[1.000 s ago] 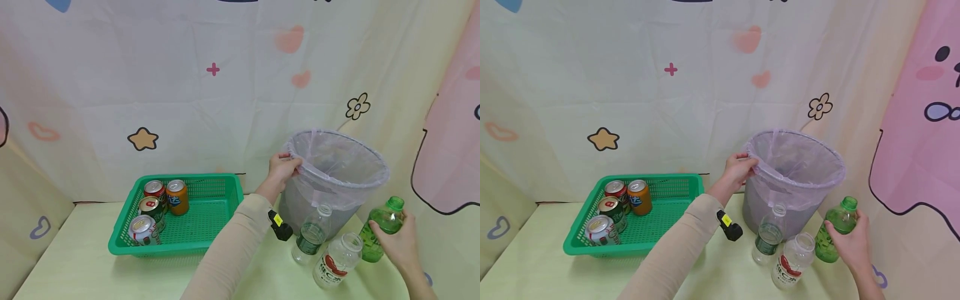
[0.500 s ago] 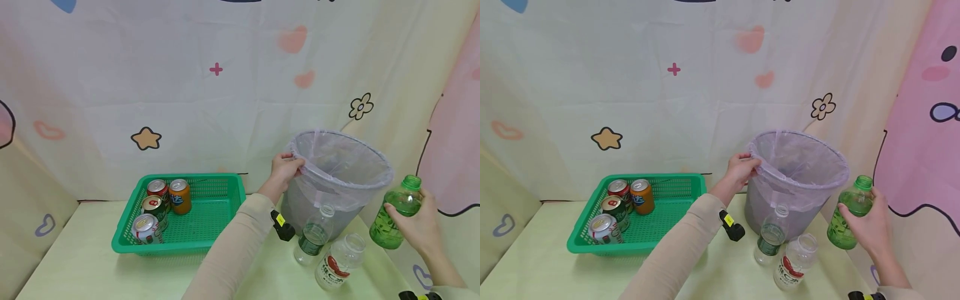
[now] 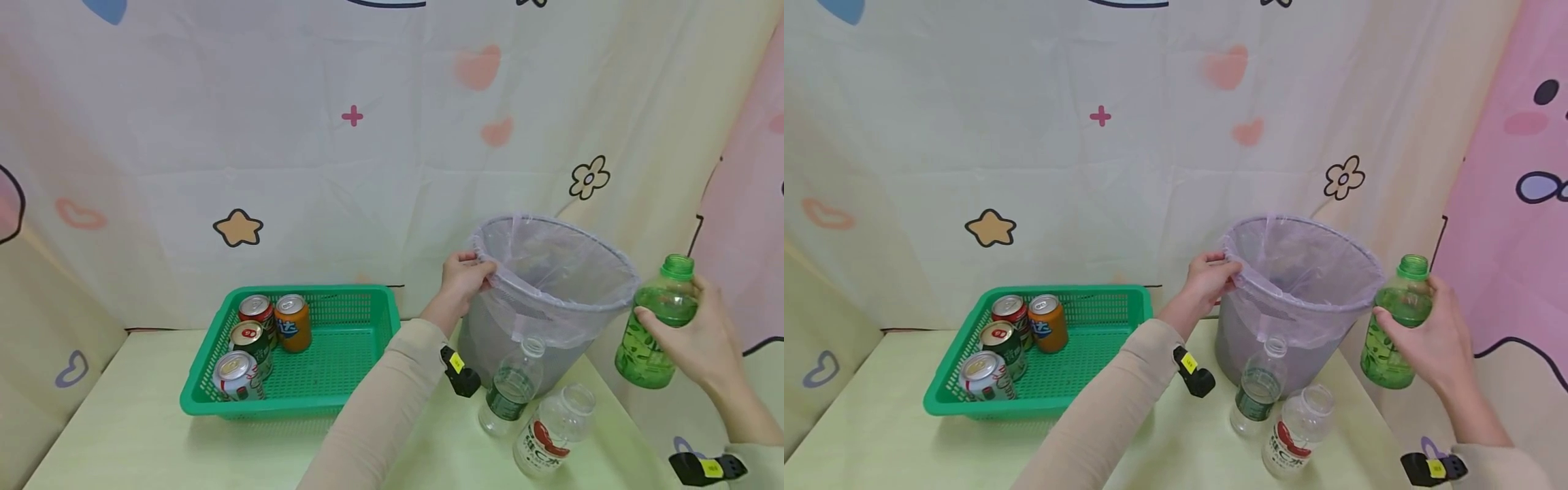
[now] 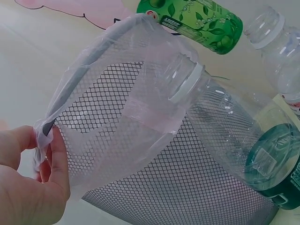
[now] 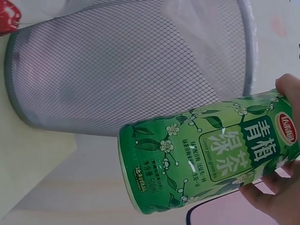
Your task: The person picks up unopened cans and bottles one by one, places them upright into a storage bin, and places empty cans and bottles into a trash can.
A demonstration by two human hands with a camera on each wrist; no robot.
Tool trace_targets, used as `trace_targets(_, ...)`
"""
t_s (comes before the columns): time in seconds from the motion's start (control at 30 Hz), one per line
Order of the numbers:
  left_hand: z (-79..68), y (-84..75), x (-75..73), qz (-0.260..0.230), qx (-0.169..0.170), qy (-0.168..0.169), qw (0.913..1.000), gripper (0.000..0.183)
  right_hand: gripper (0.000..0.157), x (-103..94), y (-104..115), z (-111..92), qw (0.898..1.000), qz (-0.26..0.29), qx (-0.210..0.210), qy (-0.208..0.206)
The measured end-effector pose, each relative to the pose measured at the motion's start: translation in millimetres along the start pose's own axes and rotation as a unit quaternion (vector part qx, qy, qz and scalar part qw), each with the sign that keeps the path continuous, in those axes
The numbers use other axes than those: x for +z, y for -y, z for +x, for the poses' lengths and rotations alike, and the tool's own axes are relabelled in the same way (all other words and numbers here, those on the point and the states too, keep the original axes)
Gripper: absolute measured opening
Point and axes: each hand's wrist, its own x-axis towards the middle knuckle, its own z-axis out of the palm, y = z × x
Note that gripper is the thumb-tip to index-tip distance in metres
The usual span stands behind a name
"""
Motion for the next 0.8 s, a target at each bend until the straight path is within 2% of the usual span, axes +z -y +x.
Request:
trace_targets(0.3,0.2,-0.5,-0.5,-0.003,-0.003,0.004,1.0000,0.031,0.085,-18.4,14.5,20.2,1.000,-0.004,-0.024,0.013)
trace_targets(0.5,-1.7,-1.0,0.6,-0.009,-0.002,0.014,0.9999,0.032,0.082,-35.1,26.3,33.1,0.999,-0.012,-0.047,-0.005)
trace_targets(0.63,-1.9,-0.9,-0.3,-0.014,0.000,0.019,0.9997,0.032,0.081,-42.0,36.7,42.2,0.999,-0.019,-0.047,-0.016)
trace_targets(0.8,-1.8,-0.7,-1.0,-0.009,-0.001,0.021,0.9997,0.033,0.080,-49.5,49.5,54.6,0.999,-0.017,-0.046,-0.009)
